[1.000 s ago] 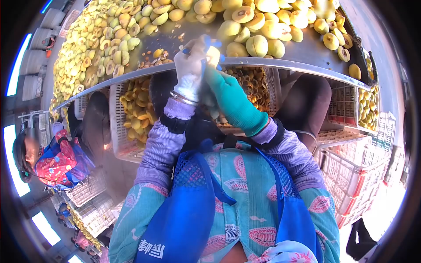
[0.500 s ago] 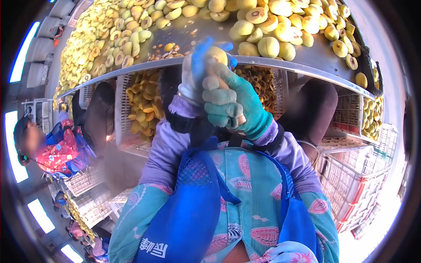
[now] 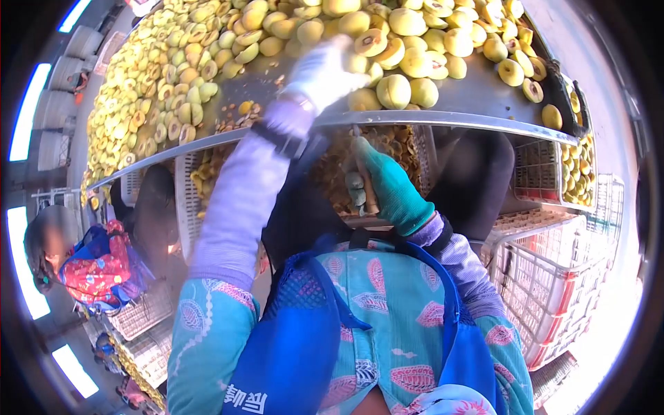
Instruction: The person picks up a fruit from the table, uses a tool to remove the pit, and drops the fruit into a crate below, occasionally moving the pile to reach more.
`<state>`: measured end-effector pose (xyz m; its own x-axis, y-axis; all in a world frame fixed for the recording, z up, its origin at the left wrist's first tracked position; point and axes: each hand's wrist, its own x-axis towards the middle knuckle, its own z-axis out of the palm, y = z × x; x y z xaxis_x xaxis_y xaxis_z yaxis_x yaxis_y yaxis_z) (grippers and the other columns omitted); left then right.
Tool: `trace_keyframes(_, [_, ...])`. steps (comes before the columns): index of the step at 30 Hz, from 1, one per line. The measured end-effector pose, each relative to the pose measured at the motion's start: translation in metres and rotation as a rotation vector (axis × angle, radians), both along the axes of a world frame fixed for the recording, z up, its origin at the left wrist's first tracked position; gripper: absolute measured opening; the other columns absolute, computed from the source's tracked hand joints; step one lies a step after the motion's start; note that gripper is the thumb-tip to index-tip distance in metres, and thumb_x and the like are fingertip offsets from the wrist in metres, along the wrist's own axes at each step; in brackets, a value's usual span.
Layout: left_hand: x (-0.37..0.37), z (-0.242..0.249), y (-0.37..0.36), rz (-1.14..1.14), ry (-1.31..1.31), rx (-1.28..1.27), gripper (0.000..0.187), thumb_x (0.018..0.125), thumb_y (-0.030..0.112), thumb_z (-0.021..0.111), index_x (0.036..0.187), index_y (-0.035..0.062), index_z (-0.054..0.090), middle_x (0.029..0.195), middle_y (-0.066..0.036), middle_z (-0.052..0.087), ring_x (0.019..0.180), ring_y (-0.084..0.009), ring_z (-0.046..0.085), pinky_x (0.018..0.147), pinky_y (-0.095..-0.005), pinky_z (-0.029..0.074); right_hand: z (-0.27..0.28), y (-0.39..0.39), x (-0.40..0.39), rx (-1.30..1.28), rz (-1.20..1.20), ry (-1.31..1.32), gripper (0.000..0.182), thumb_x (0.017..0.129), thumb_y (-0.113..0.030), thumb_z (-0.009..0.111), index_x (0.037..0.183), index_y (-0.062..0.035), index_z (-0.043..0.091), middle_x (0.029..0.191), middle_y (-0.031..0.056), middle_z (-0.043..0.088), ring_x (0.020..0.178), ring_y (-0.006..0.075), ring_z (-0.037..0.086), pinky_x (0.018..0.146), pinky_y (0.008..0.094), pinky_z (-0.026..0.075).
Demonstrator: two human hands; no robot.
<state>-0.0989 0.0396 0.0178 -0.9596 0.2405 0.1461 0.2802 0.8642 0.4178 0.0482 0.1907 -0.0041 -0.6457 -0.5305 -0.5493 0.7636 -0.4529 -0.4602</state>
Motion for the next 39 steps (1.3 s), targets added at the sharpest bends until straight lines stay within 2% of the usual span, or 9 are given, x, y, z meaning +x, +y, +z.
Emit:
trace_keyframes(2, [-0.024, -0.019, 0.004, -0.114, 0.043, -0.088, 0.073, 0.077, 0.034, 0.079, 0.134, -0.0002, 0.052, 0.116, -0.013, 0.068, 0.098, -0.0218, 0.067, 0.087, -0.0322, 0.053, 0.002, 0.005, -0.001, 0.163, -0.035, 0.266, 0.039, 0.101, -0.043, 0.049, 0.093, -0.0057, 0.054, 0.062, 0.0016, 0.052, 0.042, 0.0105, 0.046, 0.038, 0.0219, 0.037])
trace_keyframes(6, [-0.008, 0.003, -0.043, -0.031, -0.703, 1.054, 0.046, 0.085, 0.025, 0.074, 0.127, 0.0100, 0.062, 0.109, -0.004, 0.067, 0.094, -0.0119, 0.064, 0.072, -0.0286, 0.056, 0.008, 0.001, -0.015, 0.396, -0.177, 0.478, 0.033, 0.100, -0.039, 0.053, 0.088, -0.0082, 0.056, 0.066, 0.0017, 0.055, 0.054, 0.0104, 0.053, 0.046, 0.0241, 0.039])
trace_keyframes(13, [0.066, 0.006, -0.034, -0.065, -0.381, 1.087, 0.050, 0.101, 0.039, 0.050, 0.126, -0.0037, 0.059, 0.109, -0.008, 0.068, 0.094, -0.0135, 0.064, 0.084, -0.0267, 0.053, 0.003, -0.029, -0.034, 0.867, -0.263, 1.018, 0.032, 0.098, -0.030, 0.056, 0.088, 0.0007, 0.056, 0.073, 0.0249, 0.057, 0.065, 0.0388, 0.059, 0.057, 0.0438, 0.044])
trace_keyframes(16, [0.074, -0.002, -0.025, -0.072, -0.475, 1.339, 0.051, 0.102, 0.039, 0.049, 0.124, -0.0061, 0.060, 0.108, -0.009, 0.068, 0.092, -0.0134, 0.065, 0.082, -0.0266, 0.053, 0.002, -0.031, -0.029, 0.862, -0.197, 0.940, 0.033, 0.098, -0.030, 0.056, 0.085, 0.0003, 0.056, 0.070, 0.0243, 0.056, 0.065, 0.0391, 0.059, 0.057, 0.0441, 0.044])
trace_keyframes(23, [0.080, -0.012, -0.024, 0.080, -0.423, 1.211, 0.069, 0.100, 0.058, 0.038, 0.109, -0.0044, 0.068, 0.084, -0.010, 0.071, 0.081, -0.0162, 0.066, 0.078, -0.0271, 0.052, 0.016, -0.032, -0.018, 0.751, -0.080, 0.928, 0.039, 0.101, -0.036, 0.052, 0.093, 0.0016, 0.060, 0.069, 0.0208, 0.057, 0.060, 0.0309, 0.057, 0.059, 0.0404, 0.046])
trace_keyframes(26, [0.075, 0.001, -0.035, -0.027, -0.428, 0.811, 0.068, 0.100, 0.056, 0.038, 0.103, -0.0032, 0.070, 0.079, -0.009, 0.070, 0.080, -0.0182, 0.066, 0.079, -0.0292, 0.052, 0.010, -0.026, -0.011, 0.699, 0.004, 0.881, 0.042, 0.102, -0.039, 0.049, 0.095, 0.0016, 0.060, 0.067, 0.0160, 0.058, 0.059, 0.0258, 0.057, 0.058, 0.0381, 0.046])
trace_keyframes(31, [0.095, -0.011, -0.017, -0.065, 0.053, 1.111, 0.045, 0.100, 0.032, 0.051, 0.126, -0.0043, 0.057, 0.108, -0.011, 0.067, 0.087, -0.0185, 0.065, 0.087, -0.0319, 0.052, 0.033, -0.024, -0.017, 0.501, 0.029, 0.556, 0.044, 0.102, -0.044, 0.046, 0.089, -0.0041, 0.058, 0.062, 0.0038, 0.053, 0.048, 0.0146, 0.051, 0.045, 0.0276, 0.041])
trace_keyframes(37, [0.096, -0.034, -0.025, -0.048, -0.258, 1.535, 0.049, 0.094, 0.033, 0.063, 0.120, -0.0079, 0.057, 0.095, -0.015, 0.068, 0.079, -0.0227, 0.067, 0.074, -0.0354, 0.057, 0.027, -0.022, -0.005, -0.165, 0.138, 0.148, 0.045, 0.100, -0.052, 0.046, 0.091, -0.0098, 0.059, 0.063, 0.0009, 0.053, 0.042, 0.0090, 0.047, 0.037, 0.0229, 0.036])
trace_keyframes(39, [0.095, -0.026, -0.016, 0.023, -0.299, 1.666, 0.050, 0.093, 0.035, 0.065, 0.114, -0.0098, 0.058, 0.095, -0.021, 0.069, 0.072, -0.0258, 0.069, 0.061, -0.0365, 0.058, 0.028, -0.028, 0.002, 0.005, 0.099, 0.298, 0.043, 0.100, -0.051, 0.046, 0.089, -0.0116, 0.058, 0.062, 0.0004, 0.051, 0.041, 0.0092, 0.045, 0.036, 0.0229, 0.035])
